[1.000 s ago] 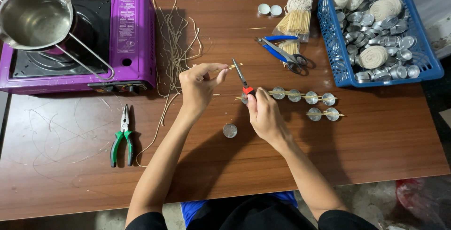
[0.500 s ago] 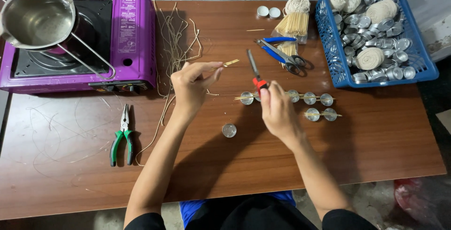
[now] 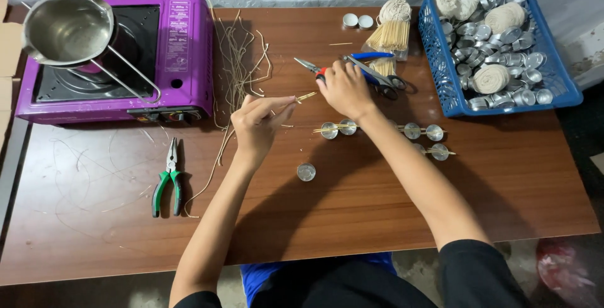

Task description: Assembling candle wicks by inserting them into metal sustainer tabs and crimping the tabs with pliers.

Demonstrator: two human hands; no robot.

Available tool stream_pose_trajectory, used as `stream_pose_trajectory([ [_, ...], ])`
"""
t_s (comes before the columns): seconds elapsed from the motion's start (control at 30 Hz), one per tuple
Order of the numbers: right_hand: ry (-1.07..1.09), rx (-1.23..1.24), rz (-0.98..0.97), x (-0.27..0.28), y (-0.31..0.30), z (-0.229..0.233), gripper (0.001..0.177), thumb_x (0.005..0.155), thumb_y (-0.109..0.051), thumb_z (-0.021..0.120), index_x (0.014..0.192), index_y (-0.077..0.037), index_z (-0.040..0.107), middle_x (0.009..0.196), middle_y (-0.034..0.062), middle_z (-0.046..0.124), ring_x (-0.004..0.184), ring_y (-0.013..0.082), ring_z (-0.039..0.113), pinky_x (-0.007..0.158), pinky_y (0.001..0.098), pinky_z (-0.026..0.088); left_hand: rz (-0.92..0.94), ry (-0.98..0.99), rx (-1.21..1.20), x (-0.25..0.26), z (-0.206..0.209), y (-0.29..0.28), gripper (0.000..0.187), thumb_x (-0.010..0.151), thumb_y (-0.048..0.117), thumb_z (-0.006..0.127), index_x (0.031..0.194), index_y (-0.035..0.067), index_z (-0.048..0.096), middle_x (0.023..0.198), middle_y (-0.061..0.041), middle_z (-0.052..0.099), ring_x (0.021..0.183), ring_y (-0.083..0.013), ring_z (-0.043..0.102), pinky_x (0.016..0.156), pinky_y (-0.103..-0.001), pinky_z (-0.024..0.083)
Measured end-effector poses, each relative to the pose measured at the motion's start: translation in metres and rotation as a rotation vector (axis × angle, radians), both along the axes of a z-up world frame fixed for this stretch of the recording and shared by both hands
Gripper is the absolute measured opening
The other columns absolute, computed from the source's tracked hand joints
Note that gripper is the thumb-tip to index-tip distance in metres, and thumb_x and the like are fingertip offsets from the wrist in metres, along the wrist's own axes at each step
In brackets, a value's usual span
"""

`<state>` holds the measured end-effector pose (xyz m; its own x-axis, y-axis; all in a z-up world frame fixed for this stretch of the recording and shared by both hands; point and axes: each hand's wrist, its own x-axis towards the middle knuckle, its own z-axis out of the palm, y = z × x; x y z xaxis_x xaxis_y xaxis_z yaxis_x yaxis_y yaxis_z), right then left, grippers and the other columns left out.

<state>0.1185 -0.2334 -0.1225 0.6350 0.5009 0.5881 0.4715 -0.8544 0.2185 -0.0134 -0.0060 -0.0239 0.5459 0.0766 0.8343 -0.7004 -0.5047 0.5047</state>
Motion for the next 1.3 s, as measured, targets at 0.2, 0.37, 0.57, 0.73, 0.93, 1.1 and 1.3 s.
stream_pose_trajectory([
  [0.2, 0.084, 0.051, -0.043, 0.0, 0.013, -0.014, 0.039, 0.086, -0.043, 0.073, 0.089, -0.006, 0.064, 0.088, 0.012, 0.06, 0.082, 0.0351, 0.062, 0.072, 0.0453, 0.047, -0.007, 0.06, -0.007, 0.004, -0.018, -0.003, 0.026, 0.074, 0.005, 0.093, 0.092, 0.022, 0.084, 0.063, 0.004, 0.071, 0.045, -0.0109, 0.049, 0.059, -0.02, 0.048],
  [0.37, 0.232, 0.129, -0.042, 0.0, 0.003, -0.012, 0.039, 0.084, -0.043, 0.076, 0.094, -0.007, 0.062, 0.095, 0.0126, 0.06, 0.089, 0.039, 0.062, 0.078, 0.0501, 0.049, -0.019, 0.222, -0.019, 0.008, -0.049, 0.0, 0.026, 0.077, 0.011, 0.091, 0.096, 0.027, 0.084, 0.055, 0.003, 0.062, 0.047, -0.0118, 0.051, 0.073, -0.024, 0.05],
  [0.57, 0.532, 0.538, 0.456, -0.09, -0.007, 0.101, 0.028, 0.088, -0.004, 0.065, 0.115, -0.008, 0.066, 0.112, 0.01, 0.066, 0.095, 0.0324, 0.069, 0.085, 0.0417, 0.055, -0.04, 0.553, 0.029, 0.002, -0.075, 0.002, 0.02, 0.081, 0.022, 0.089, 0.098, 0.032, 0.084, 0.047, -0.001, 0.055, 0.049, -0.0204, 0.059, 0.099, -0.059, 0.051],
  [0.73, 0.596, 0.493, 0.561, -0.146, 0.001, 0.105, 0.029, 0.09, -0.01, 0.077, 0.117, -0.004, 0.069, 0.112, 0.0126, 0.07, 0.094, 0.0309, 0.073, 0.083, 0.0404, 0.059, -0.101, 0.658, 0.075, -0.019, -0.078, -0.007, 0.017, 0.083, 0.026, 0.085, 0.096, 0.035, 0.083, 0.047, -0.004, 0.054, 0.051, -0.0262, 0.062, 0.1, -0.061, 0.051],
  [0.93, 0.513, 0.556, 0.603, -0.164, 0.002, 0.088, 0.013, 0.092, -0.011, 0.078, 0.104, -0.01, 0.077, 0.095, 0.0041, 0.074, 0.086, 0.022, 0.074, 0.076, 0.0325, 0.061, -0.101, 0.797, 0.044, -0.047, -0.076, -0.007, 0.013, 0.081, 0.028, 0.087, 0.093, 0.032, 0.084, 0.043, -0.004, 0.051, 0.048, -0.0226, 0.06, 0.106, -0.057, 0.047],
  [1.1, 0.543, 0.674, 0.538, -0.175, 0.007, 0.073, 0.01, 0.091, -0.005, 0.076, 0.099, -0.01, 0.079, 0.09, 0.003, 0.076, 0.079, 0.0187, 0.075, 0.066, 0.0273, 0.061, -0.102, 0.865, 0.014, -0.057, -0.085, -0.013, 0.012, 0.081, 0.029, 0.086, 0.093, 0.032, 0.084, 0.042, -0.004, 0.052, 0.048, -0.0201, 0.06, 0.109, -0.053, 0.047],
  [1.3, 0.541, 0.706, 0.48, -0.19, 0.011, 0.057, 0.007, 0.091, -0.005, 0.076, 0.095, -0.009, 0.079, 0.089, 0.0037, 0.076, 0.075, 0.0207, 0.074, 0.064, 0.0302, 0.06, -0.129, 0.885, -0.008, -0.069, -0.086, -0.014, 0.014, 0.079, 0.029, 0.089, 0.092, 0.033, 0.084, 0.044, -0.002, 0.051, 0.05, -0.0143, 0.06, 0.109, -0.046, 0.046],
])
